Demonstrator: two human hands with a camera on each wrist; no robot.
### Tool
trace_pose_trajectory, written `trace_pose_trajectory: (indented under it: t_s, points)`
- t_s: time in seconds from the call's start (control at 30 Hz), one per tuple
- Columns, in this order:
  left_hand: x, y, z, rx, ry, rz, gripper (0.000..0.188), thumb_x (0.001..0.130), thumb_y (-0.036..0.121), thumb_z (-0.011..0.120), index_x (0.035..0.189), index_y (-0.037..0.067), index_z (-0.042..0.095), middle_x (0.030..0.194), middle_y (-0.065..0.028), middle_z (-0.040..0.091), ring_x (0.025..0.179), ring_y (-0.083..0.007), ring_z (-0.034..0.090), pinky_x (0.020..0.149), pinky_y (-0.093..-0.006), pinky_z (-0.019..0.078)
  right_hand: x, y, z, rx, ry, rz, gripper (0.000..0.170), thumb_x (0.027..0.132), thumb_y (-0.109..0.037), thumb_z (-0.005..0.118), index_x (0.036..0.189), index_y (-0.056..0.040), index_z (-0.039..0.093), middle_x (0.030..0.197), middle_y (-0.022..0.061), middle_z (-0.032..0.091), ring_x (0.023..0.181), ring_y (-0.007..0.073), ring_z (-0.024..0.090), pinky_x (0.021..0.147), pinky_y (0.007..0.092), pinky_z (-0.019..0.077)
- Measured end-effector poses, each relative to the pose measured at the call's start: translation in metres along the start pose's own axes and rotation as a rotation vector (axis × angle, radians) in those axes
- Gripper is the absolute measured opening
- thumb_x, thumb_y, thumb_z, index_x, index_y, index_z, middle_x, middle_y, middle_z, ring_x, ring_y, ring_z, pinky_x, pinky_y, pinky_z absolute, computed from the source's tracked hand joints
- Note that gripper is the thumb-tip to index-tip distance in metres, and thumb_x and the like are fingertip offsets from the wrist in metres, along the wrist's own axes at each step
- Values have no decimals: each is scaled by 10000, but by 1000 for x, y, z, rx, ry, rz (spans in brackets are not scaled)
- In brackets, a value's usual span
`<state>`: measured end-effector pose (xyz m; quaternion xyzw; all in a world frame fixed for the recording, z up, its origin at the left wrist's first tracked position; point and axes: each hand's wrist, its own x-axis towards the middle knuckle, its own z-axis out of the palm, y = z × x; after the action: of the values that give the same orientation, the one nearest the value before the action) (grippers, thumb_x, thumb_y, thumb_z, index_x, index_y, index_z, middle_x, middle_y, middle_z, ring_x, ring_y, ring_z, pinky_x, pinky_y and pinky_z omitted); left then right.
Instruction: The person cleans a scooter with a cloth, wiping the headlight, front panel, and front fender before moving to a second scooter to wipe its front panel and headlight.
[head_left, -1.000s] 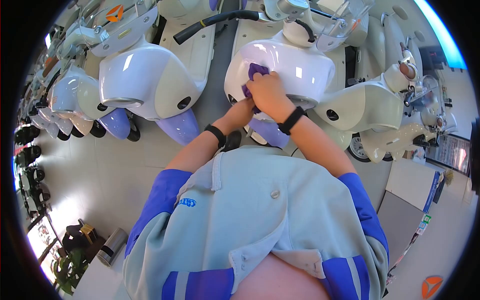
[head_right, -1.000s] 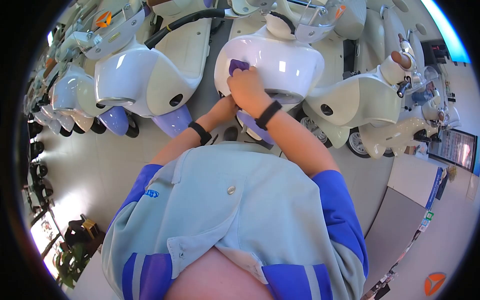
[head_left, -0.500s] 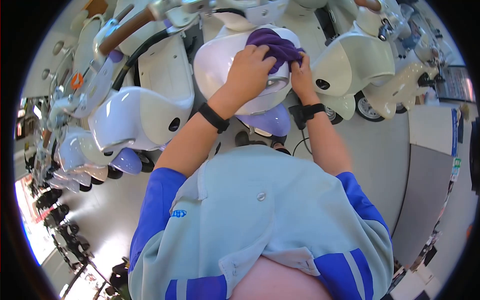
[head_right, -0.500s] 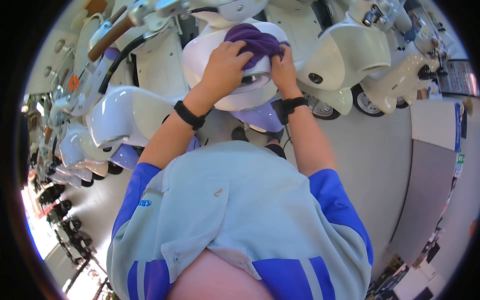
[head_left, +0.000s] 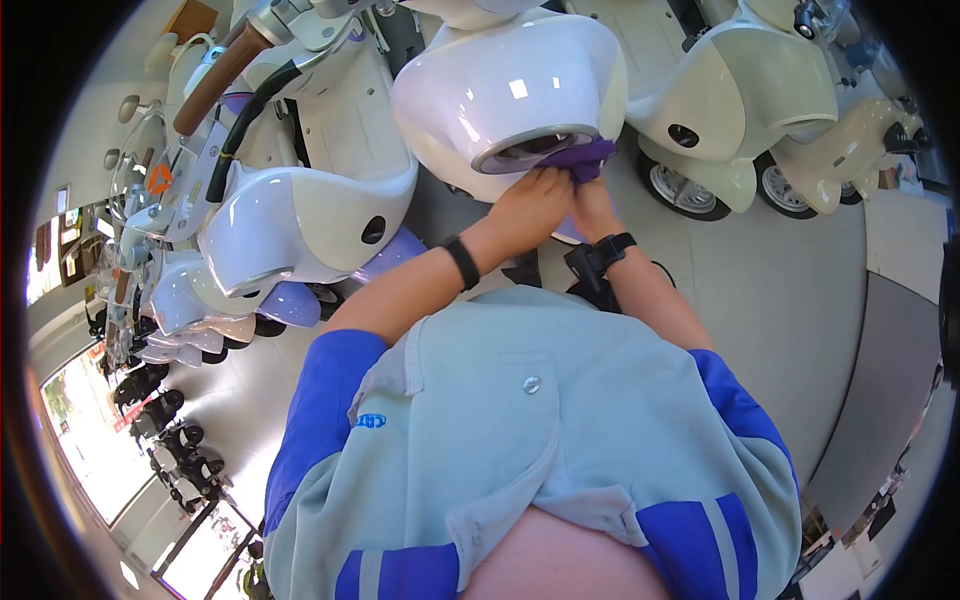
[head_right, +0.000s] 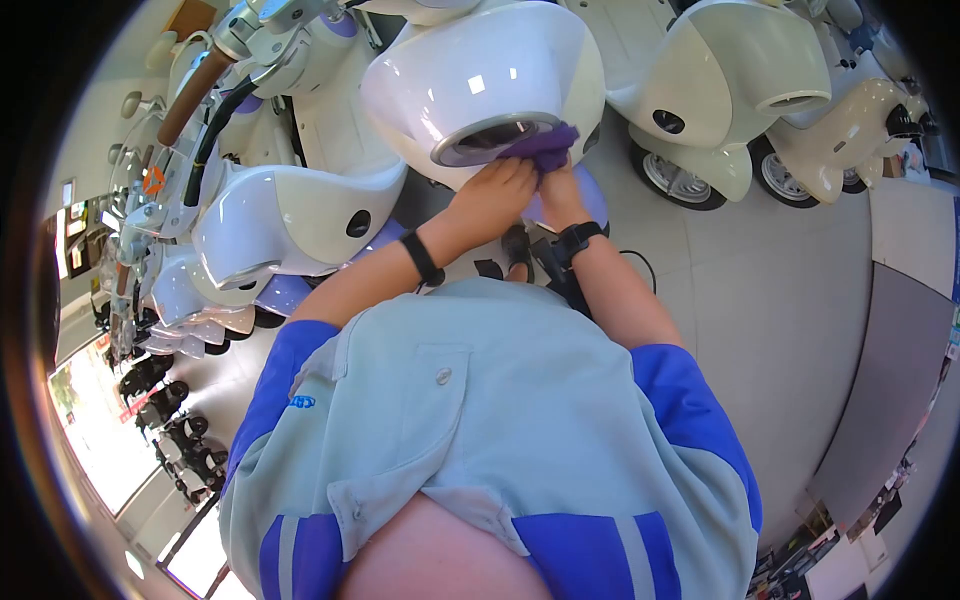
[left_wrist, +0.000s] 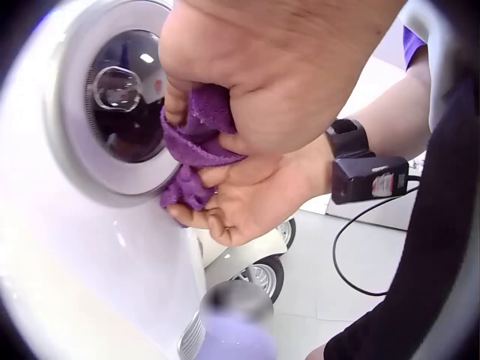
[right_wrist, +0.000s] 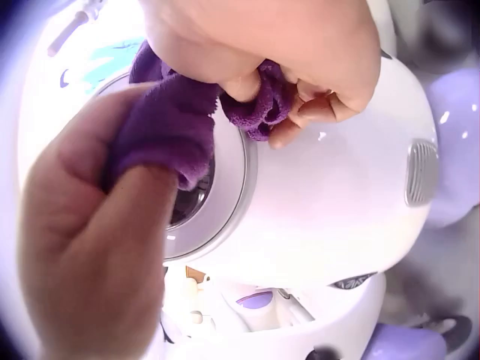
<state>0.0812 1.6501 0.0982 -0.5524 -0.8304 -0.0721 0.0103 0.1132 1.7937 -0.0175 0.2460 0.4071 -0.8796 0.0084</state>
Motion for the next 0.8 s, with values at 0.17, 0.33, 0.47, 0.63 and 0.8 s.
trace_pose_trajectory:
  t_s: [0.17,0.33,0.47,0.63,0.8]
  points:
    - [-65,-13,18,-63,0,-55,456,820,83,572,1265,-19,574,1303,-160,581,1246,-308,520,1037,-378,449,-9,29,4,-6,61,213,438,948,-13,449,1340,-207,463,1032,20,593,805,122,559,636,281,453]
    - [-115,-37,28,-99,15,-184,428,825,67,563,1245,-11,582,1281,-167,598,1220,-333,547,1032,-400,458,-23,40,74,56,-6,398,420,896,29,536,1264,-173,511,1057,9,613,829,118,577,679,265,466]
    - [-148,-62,42,-66,81,-312,404,809,50,560,1207,-11,593,1245,-184,617,1217,-352,557,1022,-417,463,-2,49,85,-185,-261,398,316,903,-8,598,1203,-108,611,973,-9,630,827,96,575,715,251,468]
    - [-136,-76,31,-142,195,-681,254,825,42,542,1067,-13,594,1073,-214,627,1059,-408,592,898,-474,500,-11,32,112,-398,-314,307,401,913,-38,622,1314,-35,596,950,27,646,766,90,553,675,257,477]
    - [-96,-57,29,-246,105,-649,152,854,58,525,985,8,583,965,-214,619,931,-413,606,792,-508,511,-19,8,69,-671,-201,201,358,919,-50,623,1277,-46,621,984,31,649,814,118,573,748,266,492]
